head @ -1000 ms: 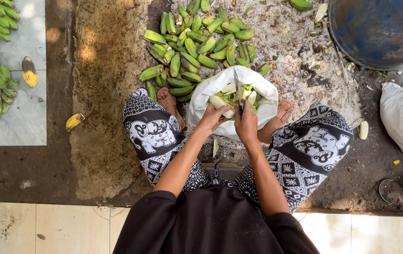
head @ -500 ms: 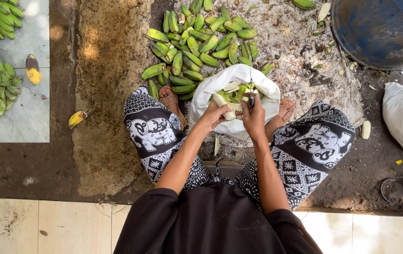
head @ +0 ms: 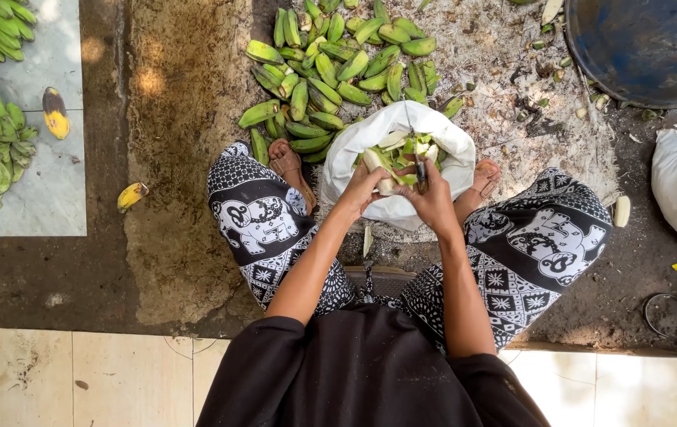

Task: The person sits on the ground and peels green bananas using a knife. They hold the banana in their left hand and use the knife in their right hand to remove the peel, placing the peeled fruit into a white sack.

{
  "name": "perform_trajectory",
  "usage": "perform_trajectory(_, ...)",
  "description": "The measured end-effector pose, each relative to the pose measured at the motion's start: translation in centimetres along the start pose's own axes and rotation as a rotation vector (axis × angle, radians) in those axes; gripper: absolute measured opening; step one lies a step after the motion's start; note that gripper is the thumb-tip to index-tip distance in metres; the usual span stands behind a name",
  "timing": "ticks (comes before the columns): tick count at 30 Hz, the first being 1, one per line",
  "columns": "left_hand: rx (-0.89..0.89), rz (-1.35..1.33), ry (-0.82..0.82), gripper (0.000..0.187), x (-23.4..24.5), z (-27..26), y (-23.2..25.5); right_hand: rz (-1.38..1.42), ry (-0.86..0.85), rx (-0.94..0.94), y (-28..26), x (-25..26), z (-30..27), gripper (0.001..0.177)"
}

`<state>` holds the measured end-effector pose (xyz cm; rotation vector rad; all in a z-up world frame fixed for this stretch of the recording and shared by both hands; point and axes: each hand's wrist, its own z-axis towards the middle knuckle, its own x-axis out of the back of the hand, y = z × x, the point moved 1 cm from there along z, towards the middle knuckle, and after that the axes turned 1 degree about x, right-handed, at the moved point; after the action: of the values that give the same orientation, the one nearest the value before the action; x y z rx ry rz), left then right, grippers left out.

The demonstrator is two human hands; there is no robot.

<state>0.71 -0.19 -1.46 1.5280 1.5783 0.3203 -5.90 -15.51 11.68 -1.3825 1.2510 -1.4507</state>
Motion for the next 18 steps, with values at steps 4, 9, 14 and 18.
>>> perform_trajectory(4,-0.001,0.067,-0.01,0.062,-1.0,-1.3,0.9,-0.049,0.055,0.037,1.4,0.8,0.6,0.051)
perform_trajectory(9,0.006,0.167,-0.12,0.065,-2.0,-4.1,3.6,-0.06,0.157,-0.041,-0.8,2.2,0.1,0.044)
perform_trajectory(14,-0.043,0.075,-0.437,0.057,-3.8,-10.6,10.4,-0.088,0.395,0.01,1.7,7.6,1.0,0.043)
perform_trajectory(18,-0.028,-0.331,-0.381,0.042,0.0,-5.9,5.8,-0.095,0.472,0.007,2.0,7.7,0.5,0.044)
